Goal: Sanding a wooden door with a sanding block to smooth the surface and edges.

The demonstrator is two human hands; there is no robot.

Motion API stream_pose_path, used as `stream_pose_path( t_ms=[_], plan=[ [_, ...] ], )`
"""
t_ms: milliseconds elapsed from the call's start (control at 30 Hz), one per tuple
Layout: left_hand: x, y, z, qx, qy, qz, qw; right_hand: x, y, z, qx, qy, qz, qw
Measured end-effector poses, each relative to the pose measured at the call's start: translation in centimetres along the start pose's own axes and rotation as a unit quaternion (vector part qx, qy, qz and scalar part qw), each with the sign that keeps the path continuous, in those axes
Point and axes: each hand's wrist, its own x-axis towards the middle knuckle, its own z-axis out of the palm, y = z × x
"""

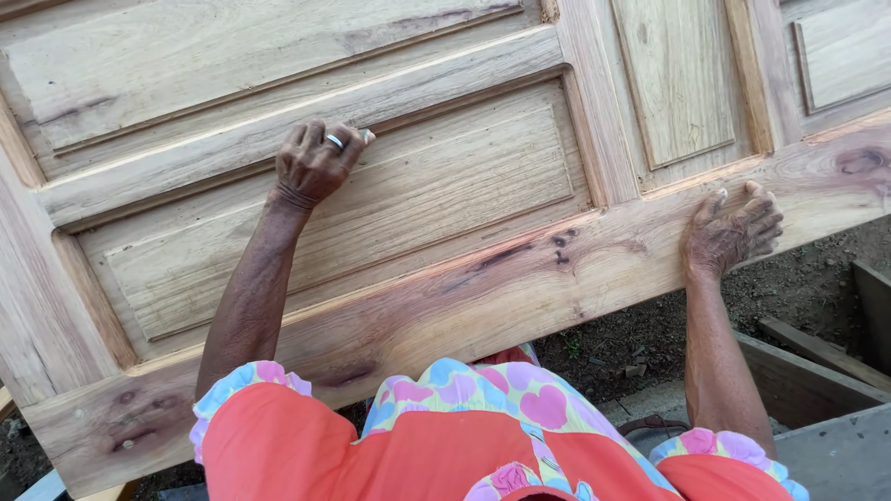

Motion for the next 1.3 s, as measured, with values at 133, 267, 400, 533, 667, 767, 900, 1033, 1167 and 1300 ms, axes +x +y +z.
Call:
stream_pose_path(
  t_ms=[133,267,400,533,667,767,900,1033,1167,1300],
  plan=[
    [0.8,-0.7,-0.6,0.024,-0.009,0.037,0.999,0.5,1.1,1.3,0.005,0.013,-0.011,1.000],
    [0.6,-1.6,-1.0,0.033,-0.068,0.042,0.996,0.3,1.3,1.2,0.015,0.066,-0.056,0.996],
    [-1.1,-3.0,-1.7,0.011,-0.098,0.049,0.994,-0.3,0.7,0.4,0.023,0.056,-0.052,0.997],
    [-1.9,-2.9,-0.4,0.010,-0.078,0.091,0.993,-0.6,0.5,0.1,0.018,0.059,-0.066,0.996],
    [0.4,-0.8,3.6,0.037,-0.029,0.146,0.988,3.5,5.7,6.4,-0.018,0.104,-0.093,0.990],
    [6.5,2.3,3.7,0.014,-0.008,0.158,0.987,0.4,0.8,0.6,-0.028,0.026,-0.030,0.999],
    [9.9,5.1,6.8,-0.024,0.006,0.173,0.985,0.7,1.3,1.4,-0.012,-0.011,0.006,1.000],
    [12.8,8.1,10.1,-0.036,0.025,0.191,0.981,1.1,2.3,2.8,-0.004,0.012,-0.008,1.000],
    [17.7,11.8,12.1,-0.067,0.023,0.204,0.976,2.1,3.7,4.3,-0.008,0.027,-0.016,0.999],
    [22.0,14.2,10.9,-0.094,0.046,0.198,0.975,0.9,1.9,1.9,0.006,0.055,-0.029,0.998]
  ],
)
